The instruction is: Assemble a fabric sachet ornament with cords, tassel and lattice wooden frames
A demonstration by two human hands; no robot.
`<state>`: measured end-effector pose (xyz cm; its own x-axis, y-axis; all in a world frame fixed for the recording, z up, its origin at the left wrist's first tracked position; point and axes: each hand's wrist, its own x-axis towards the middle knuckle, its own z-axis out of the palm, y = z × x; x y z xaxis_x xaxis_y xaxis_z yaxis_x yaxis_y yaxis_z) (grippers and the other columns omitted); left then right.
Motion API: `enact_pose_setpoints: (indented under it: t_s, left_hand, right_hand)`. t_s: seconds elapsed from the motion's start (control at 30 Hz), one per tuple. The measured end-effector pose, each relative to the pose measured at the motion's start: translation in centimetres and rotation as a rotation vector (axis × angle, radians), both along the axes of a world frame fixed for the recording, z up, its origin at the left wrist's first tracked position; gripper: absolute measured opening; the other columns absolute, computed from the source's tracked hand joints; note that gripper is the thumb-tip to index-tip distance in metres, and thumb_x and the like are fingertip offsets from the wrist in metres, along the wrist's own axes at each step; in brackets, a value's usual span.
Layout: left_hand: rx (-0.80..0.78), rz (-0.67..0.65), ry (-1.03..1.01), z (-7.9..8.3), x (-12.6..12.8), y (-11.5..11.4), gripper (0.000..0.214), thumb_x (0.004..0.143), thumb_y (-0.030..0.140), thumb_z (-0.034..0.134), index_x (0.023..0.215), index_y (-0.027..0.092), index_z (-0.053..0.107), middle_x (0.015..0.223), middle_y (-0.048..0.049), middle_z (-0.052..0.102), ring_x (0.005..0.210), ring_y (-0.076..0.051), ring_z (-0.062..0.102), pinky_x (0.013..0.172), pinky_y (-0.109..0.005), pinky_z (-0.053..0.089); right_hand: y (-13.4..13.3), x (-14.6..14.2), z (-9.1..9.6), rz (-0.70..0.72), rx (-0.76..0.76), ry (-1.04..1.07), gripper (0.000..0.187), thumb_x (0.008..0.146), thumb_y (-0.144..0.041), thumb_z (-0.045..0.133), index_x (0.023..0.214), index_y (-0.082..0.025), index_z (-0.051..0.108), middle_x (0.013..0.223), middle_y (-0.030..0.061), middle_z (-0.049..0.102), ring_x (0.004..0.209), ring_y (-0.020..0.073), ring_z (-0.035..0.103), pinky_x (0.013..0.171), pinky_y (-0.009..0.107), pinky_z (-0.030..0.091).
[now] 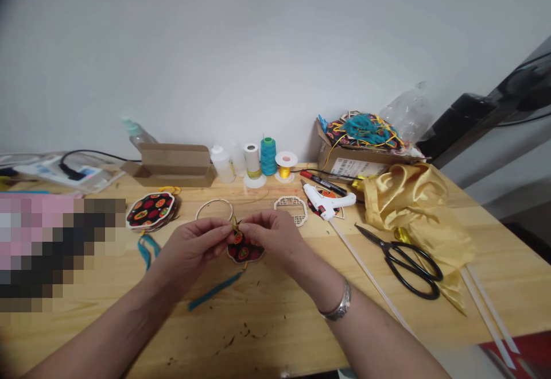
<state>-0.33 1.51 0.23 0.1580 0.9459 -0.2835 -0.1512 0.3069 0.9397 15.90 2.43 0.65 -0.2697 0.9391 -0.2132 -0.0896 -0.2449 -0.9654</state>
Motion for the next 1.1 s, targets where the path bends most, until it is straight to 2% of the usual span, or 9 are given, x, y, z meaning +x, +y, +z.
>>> enact_pose_setpoints:
  t_s: [0.27,0.37,0.5,0.73,0.97,1.1]
  left_hand:
    - [0.007,0.031,0.000,0.3,0.2,0.0,0.014,0.068,0.027,0.069,0.069,0.013,0.068,0.058,0.0010,0.062,0.047,-0.005,0.042,0.044,-0.017,0.031]
    - [0.008,0.023,-0.002,0.3,0.1,0.0,0.013,0.069,0.026,0.069,0.071,0.014,0.068,0.059,0.0012,0.062,0.047,-0.005,0.043,0.045,-0.017,0.032]
    - [0.021,0.021,0.005,0.0,0.1,0.0,0.012,0.069,0.027,0.068,0.071,0.015,0.068,0.058,0.0019,0.062,0.047,-0.005,0.043,0.045,-0.017,0.032]
    - [0.043,0.052,0.069,0.0,0.2,0.0,0.015,0.067,0.029,0.070,0.071,0.015,0.070,0.059,0.0002,0.064,0.046,-0.005,0.042,0.044,-0.017,0.032]
    - [-0.012,0.063,0.001,-0.2,0.5,-0.1,0.015,0.064,0.027,0.072,0.069,0.013,0.070,0.047,0.0030,0.055,0.044,-0.004,0.040,0.042,-0.016,0.028]
    - [-0.063,0.055,-0.068,0.2,0.7,-0.2,0.014,0.065,0.025,0.071,0.066,0.011,0.068,0.046,0.0031,0.053,0.041,-0.003,0.038,0.039,-0.015,0.025]
  right_hand:
    - [-0.1,0.0,0.1,-0.112,0.196,-0.143,0.026,0.074,-0.039,0.061,0.066,-0.015,0.065,0.059,0.0003,0.060,0.056,0.0098,0.050,0.052,0.023,0.040]
    - [-0.1,0.0,-0.1,-0.173,0.279,-0.287,0.022,0.070,-0.037,0.065,0.067,-0.016,0.066,0.062,0.0017,0.062,0.058,0.0121,0.052,0.054,0.025,0.041]
    - [-0.1,0.0,-0.2,-0.185,0.341,-0.402,0.014,0.068,-0.030,0.067,0.067,-0.017,0.068,0.064,0.0026,0.064,0.061,0.0135,0.055,0.057,0.026,0.043]
    - [-0.5,-0.1,-0.5,-0.234,0.468,-0.464,0.012,0.071,-0.026,0.065,0.064,-0.017,0.066,0.062,0.0006,0.061,0.062,0.0129,0.054,0.060,0.026,0.042]
    - [-1.6,-0.9,-0.4,-0.242,0.781,-0.560,0.012,0.076,-0.019,0.063,0.063,-0.017,0.063,0.061,-0.0001,0.056,0.069,0.0143,0.050,0.068,0.029,0.040]
    - [-2.0,-0.9,-0.6,-0.212,1.015,-0.747,0.012,0.080,-0.021,0.059,0.070,-0.017,0.064,0.065,0.0015,0.058,0.072,0.0161,0.047,0.071,0.033,0.037]
